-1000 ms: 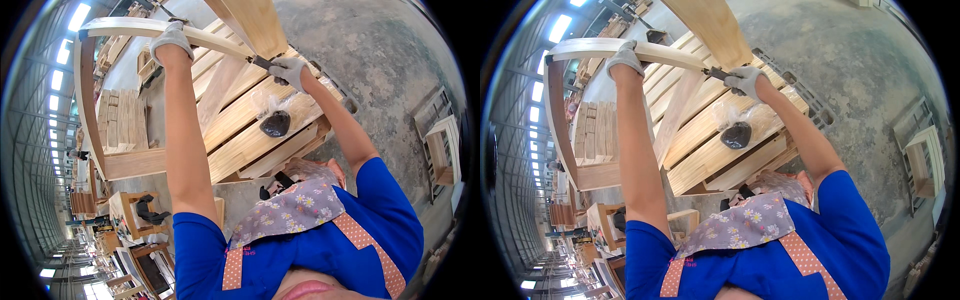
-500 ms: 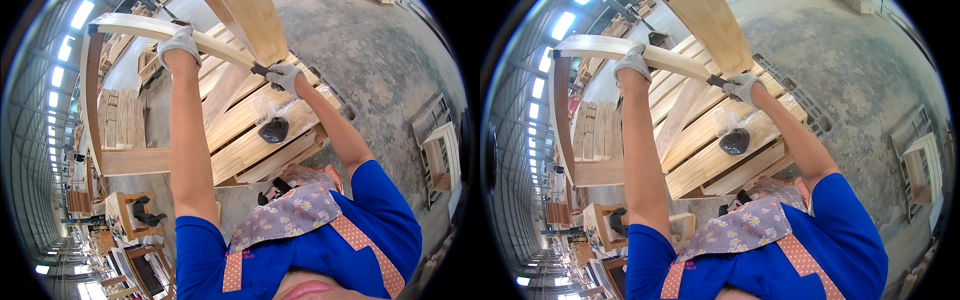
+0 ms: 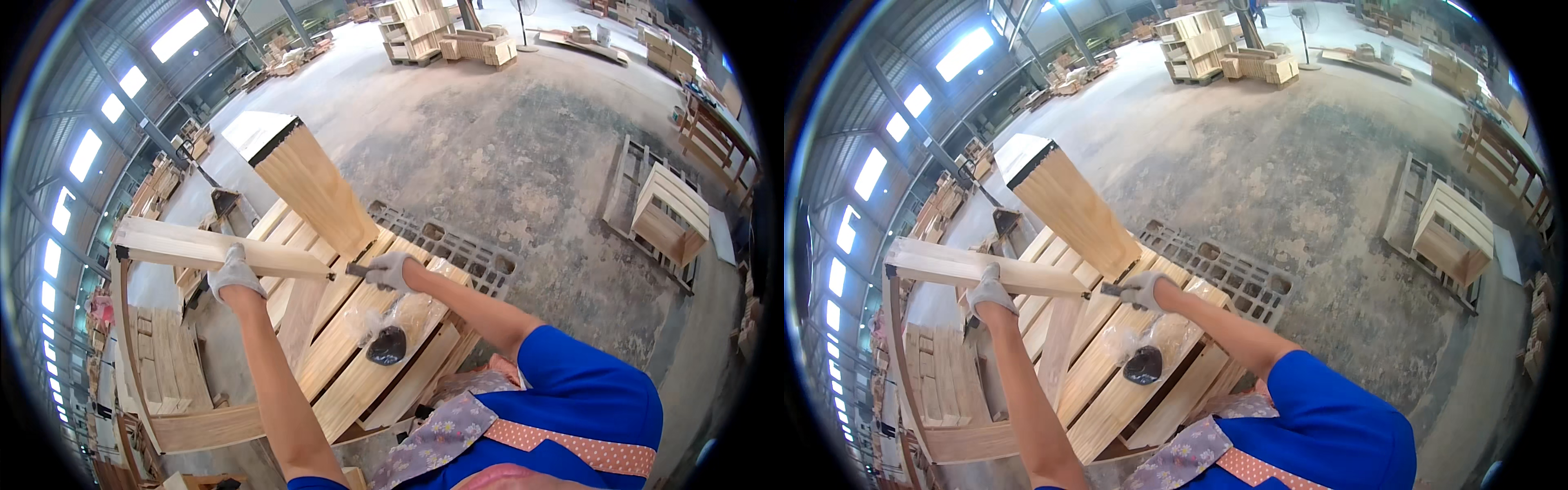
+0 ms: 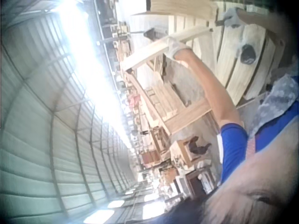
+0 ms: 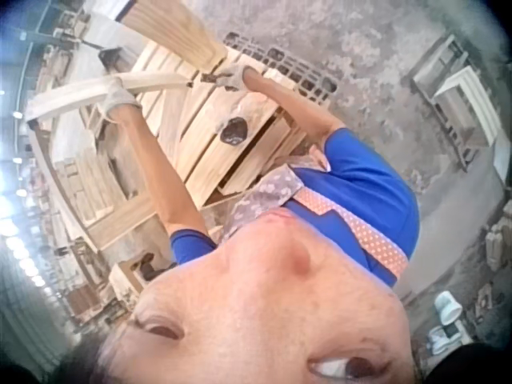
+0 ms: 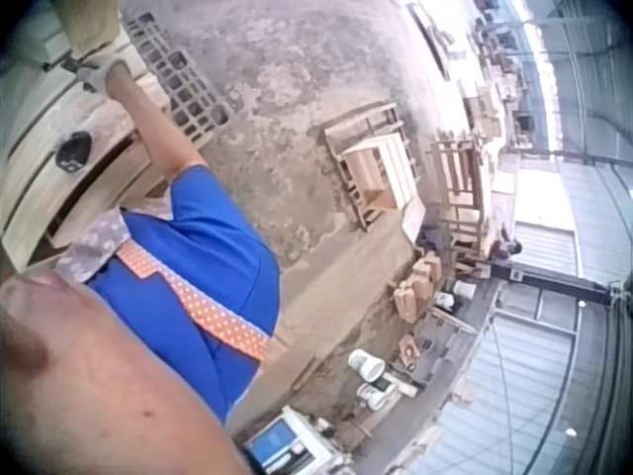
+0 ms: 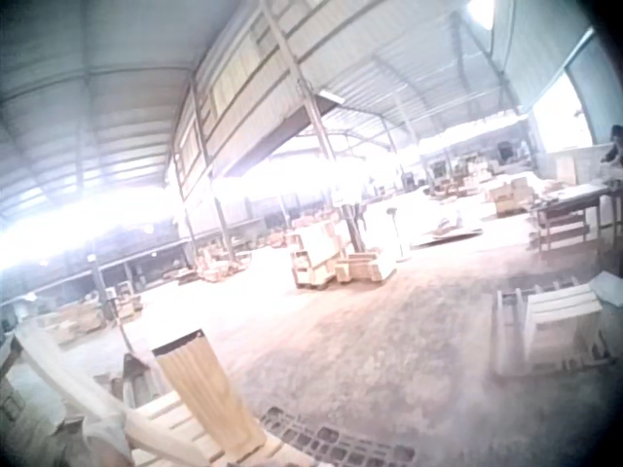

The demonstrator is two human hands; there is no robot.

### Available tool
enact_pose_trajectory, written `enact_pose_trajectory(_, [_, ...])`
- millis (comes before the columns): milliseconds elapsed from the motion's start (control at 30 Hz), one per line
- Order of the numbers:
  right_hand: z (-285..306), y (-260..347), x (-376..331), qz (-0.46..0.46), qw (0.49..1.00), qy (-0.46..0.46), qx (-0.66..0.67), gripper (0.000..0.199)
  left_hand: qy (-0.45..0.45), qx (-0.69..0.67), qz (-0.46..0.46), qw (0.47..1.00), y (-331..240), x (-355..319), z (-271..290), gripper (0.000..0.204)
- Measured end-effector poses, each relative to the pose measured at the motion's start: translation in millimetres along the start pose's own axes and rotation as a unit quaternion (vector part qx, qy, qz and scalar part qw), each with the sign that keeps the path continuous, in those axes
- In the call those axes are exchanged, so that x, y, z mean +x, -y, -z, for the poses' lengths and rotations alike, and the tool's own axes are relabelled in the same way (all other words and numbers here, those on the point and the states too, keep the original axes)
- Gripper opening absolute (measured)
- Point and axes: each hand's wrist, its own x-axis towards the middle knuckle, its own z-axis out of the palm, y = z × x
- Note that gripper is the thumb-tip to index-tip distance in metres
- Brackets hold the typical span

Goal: The person applies a dark filler material to the joints and edges of wooden frames using a putty knife. The person picks up each frame, applies the filler, and then sets the frame aside on a wooden pallet.

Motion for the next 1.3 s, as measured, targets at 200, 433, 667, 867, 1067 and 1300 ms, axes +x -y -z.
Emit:
enact_pose_trajectory(200, [-12.1,7.0,8.4,0.067,0.988,-0.011,-0.136,0.029,0.046,-0.06,0.048,0.996,33.3,32.4,20.2,0.033])
enact_pose_trajectory(433, [1.8,9.6,-10.1,-0.026,1.0,0.0,-0.018,0.024,0.032,0.132,-0.054,0.989,15.4,10.5,-4.5,0.021])
enact_pose_trajectory(667, [-15.0,12.2,7.0,0.01,0.998,0.024,-0.055,0.023,0.016,0.014,0.014,1.0,-8.8,-6.4,-5.2,0.025])
enact_pose_trajectory(867, [-9.9,-0.3,10.7,0.013,0.995,0.007,-0.096,0.023,0.022,0.019,-0.01,1.0,-7.2,-2.5,-4.5,0.026])
enact_pose_trajectory(1067, [-16.8,-14.4,20.9,0.063,0.998,-0.004,-0.029,0.024,0.029,0.073,-0.026,0.997,-2.1,-10.3,-6.9,0.025])
enact_pose_trajectory(1300, [5.2,2.5,-2.3,-0.007,0.999,-0.041,0.01,0.022,0.027,0.164,-0.091,0.982,-19.8,-31.3,-13.0,0.041])
